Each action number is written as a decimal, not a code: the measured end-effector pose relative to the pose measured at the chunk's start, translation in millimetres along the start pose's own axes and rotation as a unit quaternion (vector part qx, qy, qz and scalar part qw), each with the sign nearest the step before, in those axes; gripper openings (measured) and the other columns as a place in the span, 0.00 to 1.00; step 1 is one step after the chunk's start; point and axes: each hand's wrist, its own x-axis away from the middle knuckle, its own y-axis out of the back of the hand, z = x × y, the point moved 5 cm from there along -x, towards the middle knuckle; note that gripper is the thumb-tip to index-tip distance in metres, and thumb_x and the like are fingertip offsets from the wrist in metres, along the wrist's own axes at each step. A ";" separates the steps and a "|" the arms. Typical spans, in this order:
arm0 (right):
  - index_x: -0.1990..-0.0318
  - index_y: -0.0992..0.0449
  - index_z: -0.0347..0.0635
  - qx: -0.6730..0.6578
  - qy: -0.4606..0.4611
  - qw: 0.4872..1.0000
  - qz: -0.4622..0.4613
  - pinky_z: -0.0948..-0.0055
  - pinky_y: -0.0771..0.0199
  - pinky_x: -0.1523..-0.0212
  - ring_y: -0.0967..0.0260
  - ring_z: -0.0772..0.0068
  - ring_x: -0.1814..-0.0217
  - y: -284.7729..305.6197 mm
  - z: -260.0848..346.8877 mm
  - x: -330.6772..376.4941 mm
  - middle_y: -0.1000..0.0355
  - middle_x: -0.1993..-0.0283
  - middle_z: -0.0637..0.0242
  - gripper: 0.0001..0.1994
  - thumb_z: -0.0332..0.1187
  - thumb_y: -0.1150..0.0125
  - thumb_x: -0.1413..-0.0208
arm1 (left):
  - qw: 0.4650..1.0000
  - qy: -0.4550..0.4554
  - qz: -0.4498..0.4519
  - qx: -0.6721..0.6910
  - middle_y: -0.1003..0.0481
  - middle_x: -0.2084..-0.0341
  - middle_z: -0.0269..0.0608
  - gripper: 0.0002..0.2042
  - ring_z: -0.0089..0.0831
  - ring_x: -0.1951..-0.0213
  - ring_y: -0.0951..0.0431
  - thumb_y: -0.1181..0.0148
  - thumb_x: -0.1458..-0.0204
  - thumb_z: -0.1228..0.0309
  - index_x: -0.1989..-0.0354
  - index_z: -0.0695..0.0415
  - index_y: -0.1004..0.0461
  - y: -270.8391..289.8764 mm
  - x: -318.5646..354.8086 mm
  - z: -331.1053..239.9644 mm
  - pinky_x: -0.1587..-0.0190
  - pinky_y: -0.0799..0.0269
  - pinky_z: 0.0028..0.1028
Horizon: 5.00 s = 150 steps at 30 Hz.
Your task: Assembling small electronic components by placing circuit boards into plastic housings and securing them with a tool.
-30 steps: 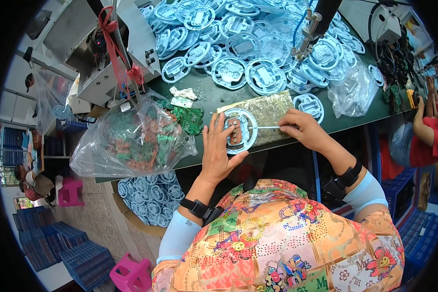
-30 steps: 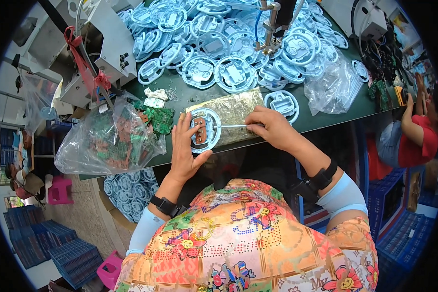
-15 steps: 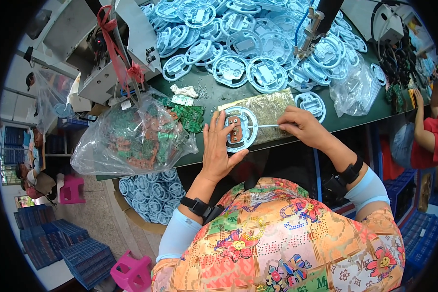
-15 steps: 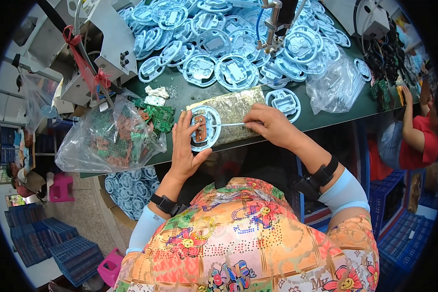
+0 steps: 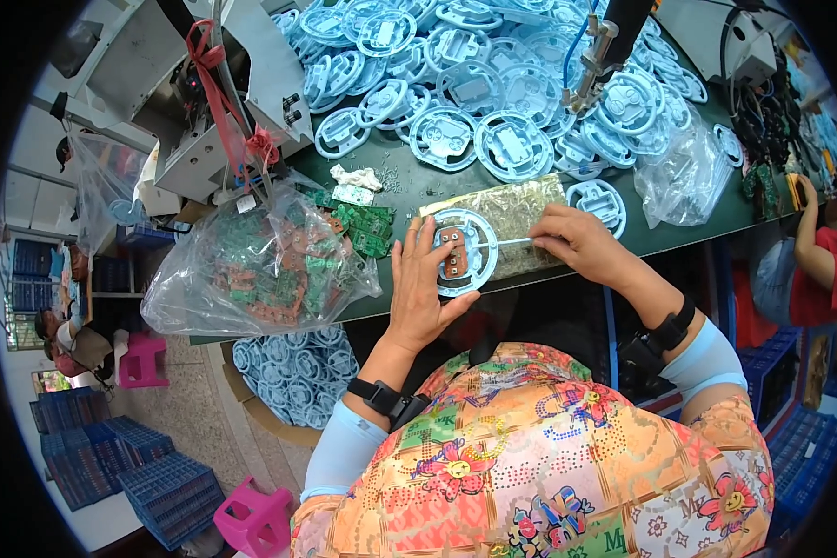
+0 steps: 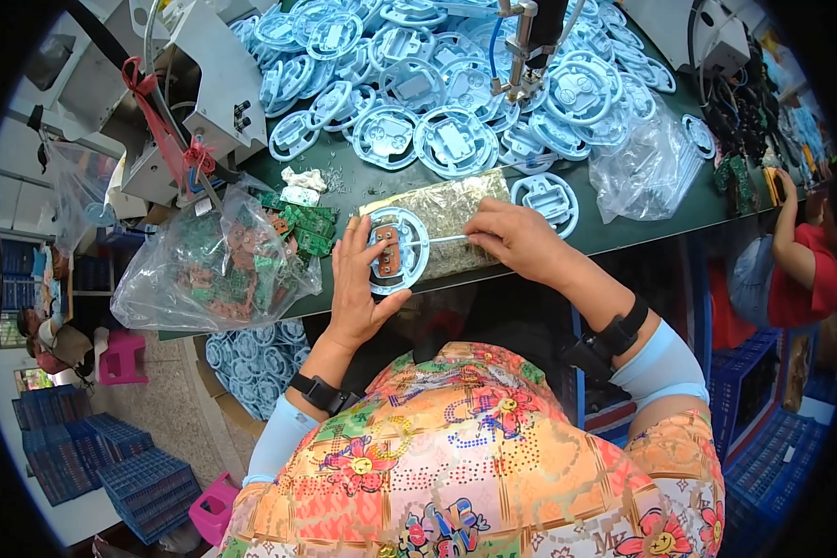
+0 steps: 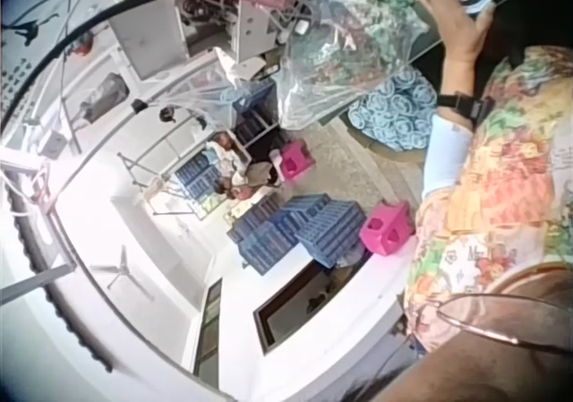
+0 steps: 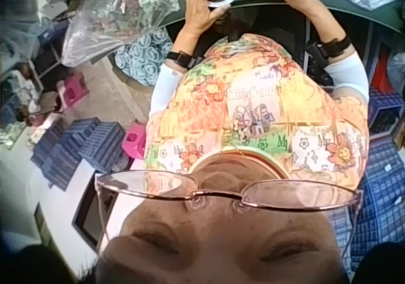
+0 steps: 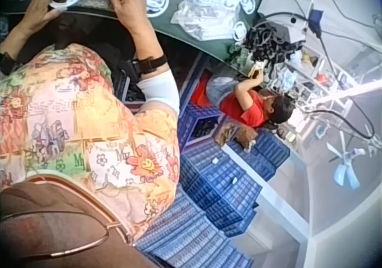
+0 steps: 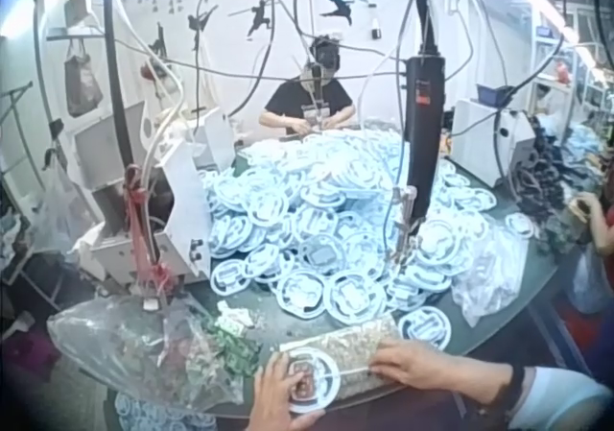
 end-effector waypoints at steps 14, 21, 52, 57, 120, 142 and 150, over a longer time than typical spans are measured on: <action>0.63 0.23 0.40 0.038 0.032 0.999 -0.014 0.61 0.29 0.63 0.29 0.55 0.61 -8.6 4.2 1.8 0.31 0.65 0.62 0.04 0.28 0.37 0.45 | 1.000 -0.017 -0.014 -0.005 0.44 0.31 0.53 0.38 0.56 0.29 0.47 0.23 0.65 0.58 0.42 0.51 0.33 2.2 -3.3 -5.7 0.34 0.56 0.61; 0.64 0.23 0.41 0.073 0.063 0.995 -0.040 0.62 0.29 0.61 0.31 0.58 0.59 -11.0 5.3 4.8 0.31 0.66 0.64 0.05 0.27 0.35 0.48 | 1.000 -0.017 -0.022 -0.011 0.43 0.31 0.53 0.38 0.56 0.30 0.46 0.23 0.66 0.58 0.42 0.51 0.32 1.2 -4.4 -4.6 0.34 0.54 0.61; 0.63 0.26 0.33 -0.373 0.144 0.870 -0.290 0.78 0.27 0.74 0.29 0.75 0.77 128.3 147.0 -104.1 0.27 0.73 0.65 0.08 0.28 0.37 0.48 | 0.999 -0.002 -0.036 -0.038 0.36 0.34 0.50 0.24 0.53 0.31 0.42 0.31 0.52 0.56 0.49 0.53 0.27 10.1 -11.8 -13.4 0.35 0.53 0.59; 0.56 0.26 0.32 -0.406 0.177 0.862 -0.246 0.70 0.22 0.72 0.24 0.66 0.74 89.5 160.8 -106.3 0.25 0.68 0.57 0.11 0.29 0.40 0.45 | 0.992 0.005 -0.077 -0.100 0.26 0.45 0.45 0.10 0.47 0.38 0.32 0.38 0.44 0.64 0.56 0.53 0.21 11.9 -13.8 -16.3 0.36 0.49 0.58; 0.67 0.27 0.33 -0.249 0.175 0.881 -0.362 0.77 0.29 0.81 0.30 0.75 0.83 114.1 195.3 -119.6 0.29 0.81 0.63 0.08 0.30 0.39 0.43 | 0.989 0.004 -0.112 -0.092 0.25 0.45 0.43 0.07 0.43 0.39 0.31 0.37 0.46 0.68 0.60 0.52 0.19 9.5 -12.5 -12.2 0.37 0.49 0.58; 0.66 0.29 0.34 -0.292 0.053 0.885 -0.360 0.78 0.29 0.77 0.30 0.78 0.80 73.1 167.8 -130.3 0.28 0.77 0.67 0.06 0.24 0.37 0.47 | 0.991 0.010 -0.114 -0.075 0.24 0.48 0.44 0.06 0.45 0.39 0.30 0.37 0.46 0.69 0.61 0.52 0.20 7.6 -12.5 -10.5 0.36 0.51 0.59; 0.58 0.31 0.34 -0.338 0.133 0.887 -0.287 0.79 0.30 0.77 0.31 0.82 0.78 62.3 166.4 -137.3 0.29 0.75 0.69 0.12 0.22 0.37 0.48 | 0.992 0.025 -0.113 -0.048 0.24 0.48 0.45 0.07 0.47 0.41 0.30 0.37 0.47 0.70 0.61 0.53 0.20 5.0 -9.5 -8.8 0.36 0.51 0.59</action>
